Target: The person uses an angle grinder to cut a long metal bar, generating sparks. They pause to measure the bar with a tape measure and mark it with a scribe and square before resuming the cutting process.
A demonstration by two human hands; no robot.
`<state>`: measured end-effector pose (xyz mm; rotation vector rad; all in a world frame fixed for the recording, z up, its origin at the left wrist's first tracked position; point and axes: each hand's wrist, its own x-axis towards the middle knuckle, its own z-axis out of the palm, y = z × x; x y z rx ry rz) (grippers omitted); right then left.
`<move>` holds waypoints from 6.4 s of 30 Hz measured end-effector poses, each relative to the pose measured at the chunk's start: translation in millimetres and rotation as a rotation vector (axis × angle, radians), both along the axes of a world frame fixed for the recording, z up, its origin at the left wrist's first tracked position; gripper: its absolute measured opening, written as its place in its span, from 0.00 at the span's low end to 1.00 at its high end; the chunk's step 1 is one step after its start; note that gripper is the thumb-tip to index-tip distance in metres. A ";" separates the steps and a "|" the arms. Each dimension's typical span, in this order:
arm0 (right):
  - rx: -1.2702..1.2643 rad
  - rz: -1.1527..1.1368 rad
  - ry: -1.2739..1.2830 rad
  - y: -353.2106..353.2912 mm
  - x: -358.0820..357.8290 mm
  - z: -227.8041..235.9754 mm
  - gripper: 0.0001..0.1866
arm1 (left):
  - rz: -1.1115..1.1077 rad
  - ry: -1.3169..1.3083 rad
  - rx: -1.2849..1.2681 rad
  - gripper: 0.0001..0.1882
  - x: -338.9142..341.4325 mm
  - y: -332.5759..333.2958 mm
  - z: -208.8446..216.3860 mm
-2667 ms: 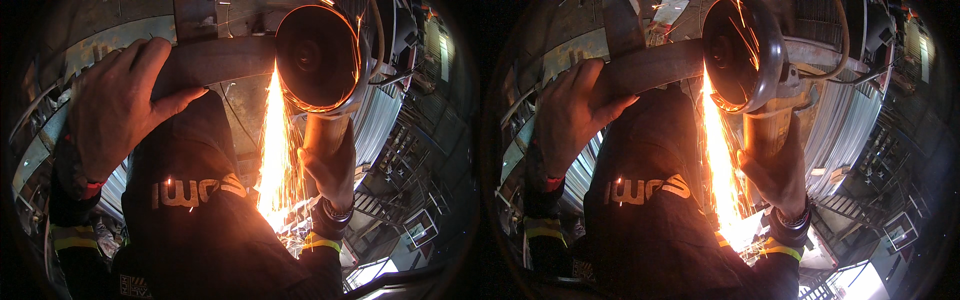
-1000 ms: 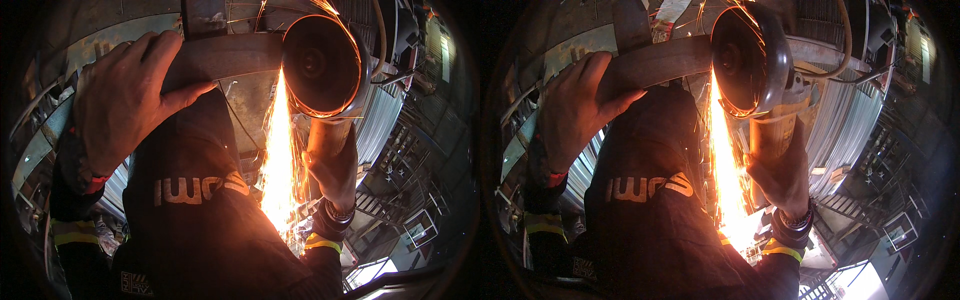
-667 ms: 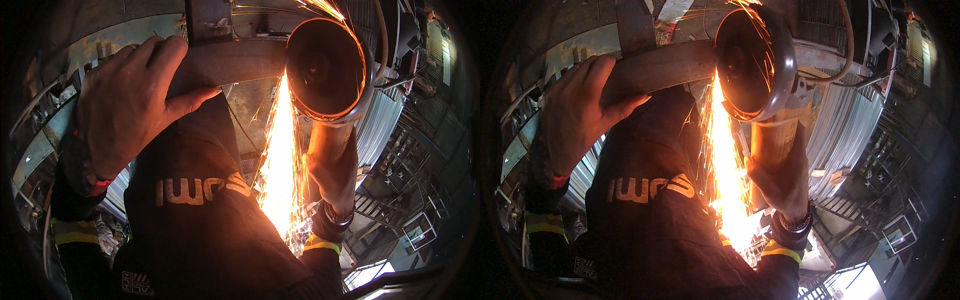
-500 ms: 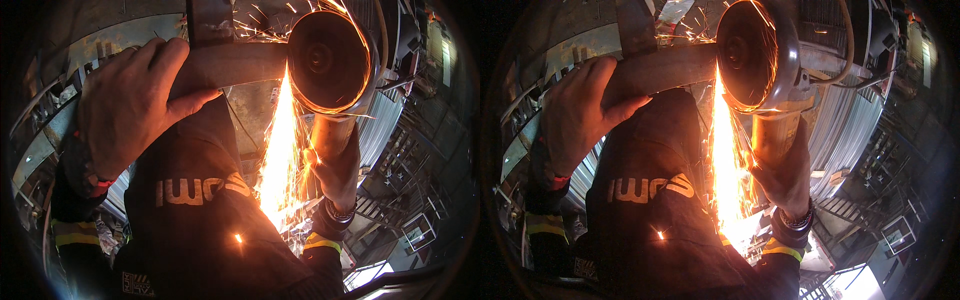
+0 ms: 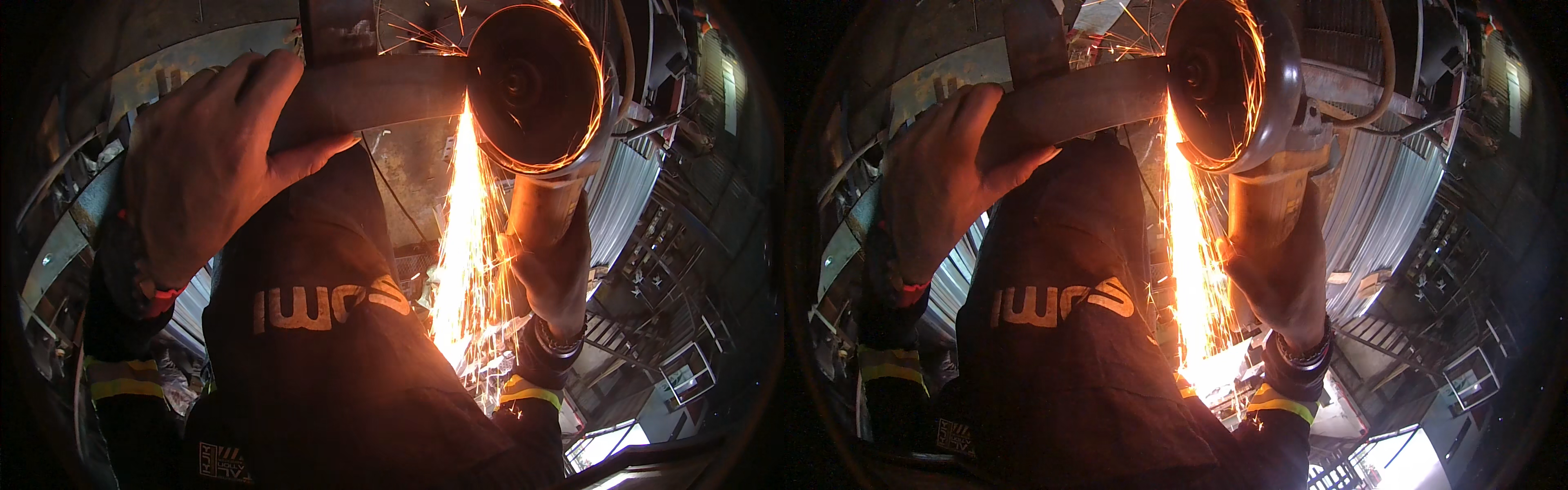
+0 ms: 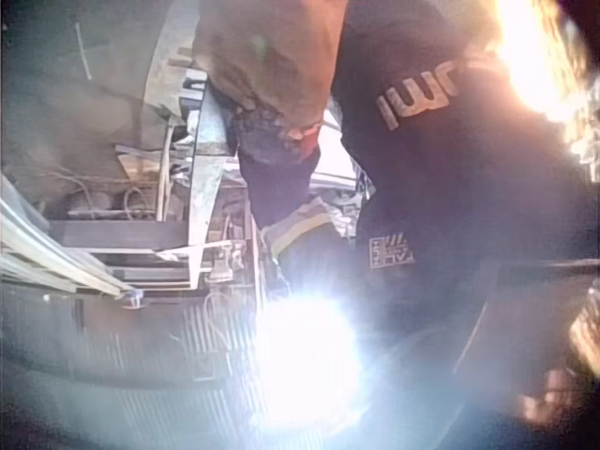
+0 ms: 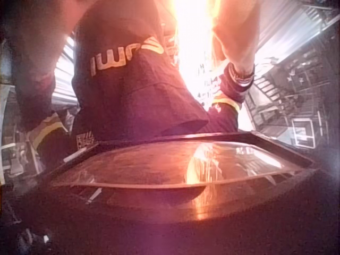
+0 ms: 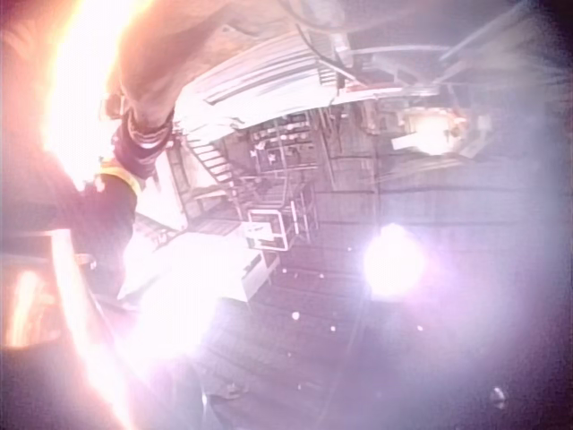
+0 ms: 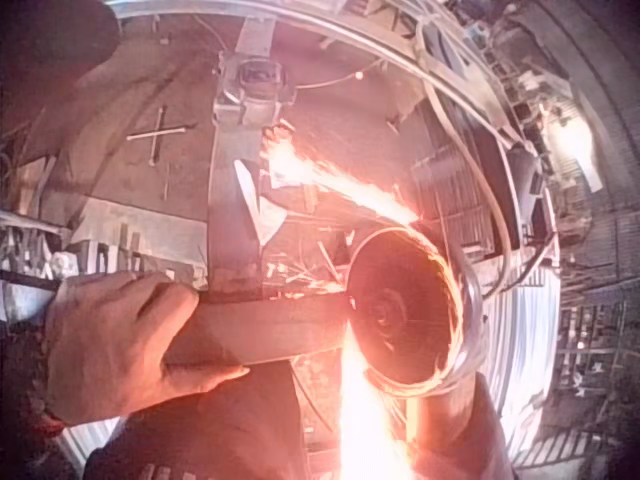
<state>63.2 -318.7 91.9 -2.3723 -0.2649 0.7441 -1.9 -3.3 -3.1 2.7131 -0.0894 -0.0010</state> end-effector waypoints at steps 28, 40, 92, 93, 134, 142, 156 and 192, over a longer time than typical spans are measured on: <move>-0.144 0.047 0.061 -13.6 -12.9 20.1 0.42 | -0.015 0.025 -0.080 0.30 7.0 -1.6 3.1; 0.008 0.064 0.004 -10.7 -14.6 8.4 0.44 | -0.029 0.017 -0.083 0.30 5.3 0.1 3.4; 0.662 -0.821 -0.132 -70.6 -91.2 -37.7 0.37 | -0.022 -0.187 0.133 0.41 -6.4 15.0 29.8; 0.663 -0.835 -0.142 -74.1 -93.1 -38.4 0.37 | -0.055 -0.173 0.174 0.42 -9.3 14.5 20.5; 1.289 -0.416 0.518 -247.2 300.2 -47.6 0.29 | 0.270 -0.291 -0.482 0.27 3.4 -240.0 -6.5; 1.009 -0.372 0.484 -274.8 364.5 -64.3 0.24 | 0.633 -0.321 -0.688 0.17 -56.1 -266.6 -57.4; -0.083 0.046 -0.657 -298.0 318.7 -68.2 0.47 | 0.303 -0.244 -0.502 0.15 8.3 -280.7 -6.3; 0.163 -0.048 -1.147 -242.6 200.0 34.8 0.24 | 0.211 -0.548 -0.398 0.20 0.6 -256.2 85.1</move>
